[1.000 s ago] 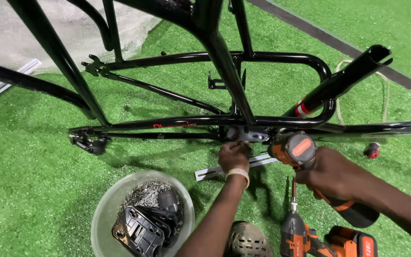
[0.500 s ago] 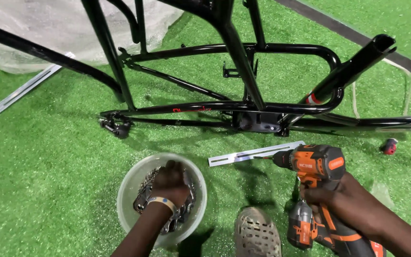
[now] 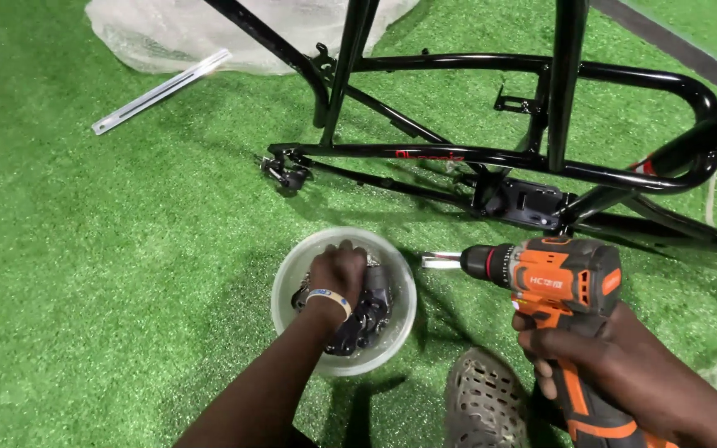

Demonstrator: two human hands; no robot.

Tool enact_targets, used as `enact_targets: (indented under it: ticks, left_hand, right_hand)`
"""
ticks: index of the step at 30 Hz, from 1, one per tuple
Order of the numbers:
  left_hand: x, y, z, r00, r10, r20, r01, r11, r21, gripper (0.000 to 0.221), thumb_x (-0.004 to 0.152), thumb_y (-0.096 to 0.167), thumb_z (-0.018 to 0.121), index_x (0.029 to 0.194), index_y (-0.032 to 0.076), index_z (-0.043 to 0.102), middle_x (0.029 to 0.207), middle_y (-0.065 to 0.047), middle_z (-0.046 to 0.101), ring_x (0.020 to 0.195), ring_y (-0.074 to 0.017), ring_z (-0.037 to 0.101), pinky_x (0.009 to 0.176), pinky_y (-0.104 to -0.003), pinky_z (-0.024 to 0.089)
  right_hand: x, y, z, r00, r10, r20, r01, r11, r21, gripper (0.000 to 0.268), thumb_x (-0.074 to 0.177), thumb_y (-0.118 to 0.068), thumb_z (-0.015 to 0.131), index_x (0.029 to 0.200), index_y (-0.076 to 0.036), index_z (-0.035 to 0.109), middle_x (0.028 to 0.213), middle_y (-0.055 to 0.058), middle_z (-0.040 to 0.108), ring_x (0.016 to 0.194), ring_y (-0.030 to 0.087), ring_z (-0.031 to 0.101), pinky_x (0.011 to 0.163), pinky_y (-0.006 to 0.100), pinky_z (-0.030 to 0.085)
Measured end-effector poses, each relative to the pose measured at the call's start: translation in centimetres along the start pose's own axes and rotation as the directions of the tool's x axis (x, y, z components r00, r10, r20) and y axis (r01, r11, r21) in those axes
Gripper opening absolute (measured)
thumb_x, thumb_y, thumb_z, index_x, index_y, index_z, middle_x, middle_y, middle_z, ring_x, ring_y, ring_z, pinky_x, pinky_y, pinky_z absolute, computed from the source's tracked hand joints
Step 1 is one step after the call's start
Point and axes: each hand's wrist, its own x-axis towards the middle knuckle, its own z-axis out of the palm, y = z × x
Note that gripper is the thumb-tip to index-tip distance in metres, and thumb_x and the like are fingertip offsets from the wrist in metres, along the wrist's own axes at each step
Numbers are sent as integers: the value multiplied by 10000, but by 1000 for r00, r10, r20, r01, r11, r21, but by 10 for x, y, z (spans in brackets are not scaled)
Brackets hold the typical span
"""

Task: Attaching a metal bracket to a bicycle frame using a power drill and a manual screwdriver.

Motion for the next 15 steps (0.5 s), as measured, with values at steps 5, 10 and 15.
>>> enact_targets:
  ticks: [5, 10, 15]
  left_hand:
    - [9, 5, -21, 958, -269, 94, 284, 877, -387, 275, 968, 158, 393, 714, 155, 498, 701, -27, 610, 706, -203, 562, 686, -333, 448]
    - [-19, 9, -78, 989, -146, -24, 135, 957, -258, 117, 877, 140, 527, 845, 214, 613, 796, -105, 719, 697, -376, 700, 578, -462, 556]
    - [-22, 36, -109, 976, -203, 72, 178, 572, -801, 169, 902, 147, 707, 764, 216, 638, 880, 14, 773, 802, -188, 707, 637, -343, 527]
  right_hand:
    - [2, 1, 6, 993, -102, 61, 111, 980, -164, 91, 824, 92, 742, 849, 174, 713, 517, 362, 627, 426, 452, 606, 468, 528, 489]
    - [2, -8, 0, 999, -52, 6, 52, 967, -250, 140, 846, 60, 755, 802, 178, 695, 523, 379, 648, 453, 459, 620, 492, 534, 487]
    - [3, -8, -14, 997, -72, -33, 67, 990, -128, 107, 858, 130, 755, 857, 160, 652, 524, 357, 568, 422, 462, 570, 404, 549, 458]
